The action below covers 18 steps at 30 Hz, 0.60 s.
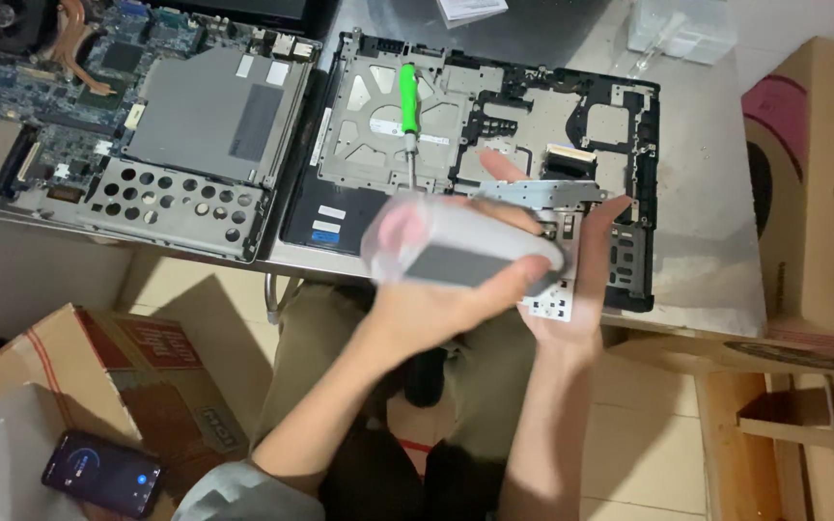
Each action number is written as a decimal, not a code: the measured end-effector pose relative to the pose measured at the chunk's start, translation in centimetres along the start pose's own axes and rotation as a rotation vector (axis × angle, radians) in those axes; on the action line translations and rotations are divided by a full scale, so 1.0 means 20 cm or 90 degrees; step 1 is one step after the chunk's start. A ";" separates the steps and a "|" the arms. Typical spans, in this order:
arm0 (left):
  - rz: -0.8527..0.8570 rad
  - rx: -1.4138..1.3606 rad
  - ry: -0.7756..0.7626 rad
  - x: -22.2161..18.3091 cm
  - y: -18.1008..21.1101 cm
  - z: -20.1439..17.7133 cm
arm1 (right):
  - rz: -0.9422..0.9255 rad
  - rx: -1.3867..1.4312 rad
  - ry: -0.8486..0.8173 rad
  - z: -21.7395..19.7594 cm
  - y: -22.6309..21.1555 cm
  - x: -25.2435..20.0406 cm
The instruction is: Cleaning laptop parts and reassembling components using a screwdriver.
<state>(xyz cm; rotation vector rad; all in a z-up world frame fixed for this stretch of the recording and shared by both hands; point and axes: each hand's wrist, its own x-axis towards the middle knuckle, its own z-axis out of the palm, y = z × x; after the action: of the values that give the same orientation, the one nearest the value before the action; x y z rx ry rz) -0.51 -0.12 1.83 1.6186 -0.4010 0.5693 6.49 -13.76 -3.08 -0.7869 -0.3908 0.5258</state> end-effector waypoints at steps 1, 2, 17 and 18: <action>-0.001 0.000 0.001 0.00 -0.02 -0.01 | 0.001 0.000 0.000 -0.02 0.01 0.01; -0.009 0.077 0.067 0.00 -0.04 -0.02 | -0.043 -0.053 0.038 -0.04 0.02 0.01; 0.064 0.207 0.163 -0.02 -0.13 -0.02 | -0.091 0.089 0.046 -0.03 0.03 0.04; 0.112 0.247 0.187 -0.02 -0.13 -0.02 | -0.080 0.046 0.044 0.00 0.04 0.04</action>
<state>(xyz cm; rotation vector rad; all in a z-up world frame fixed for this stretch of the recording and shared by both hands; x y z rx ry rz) 0.61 0.57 -0.52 1.8405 -0.2217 1.0555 6.86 -12.91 -3.51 -0.7039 -0.3533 0.3919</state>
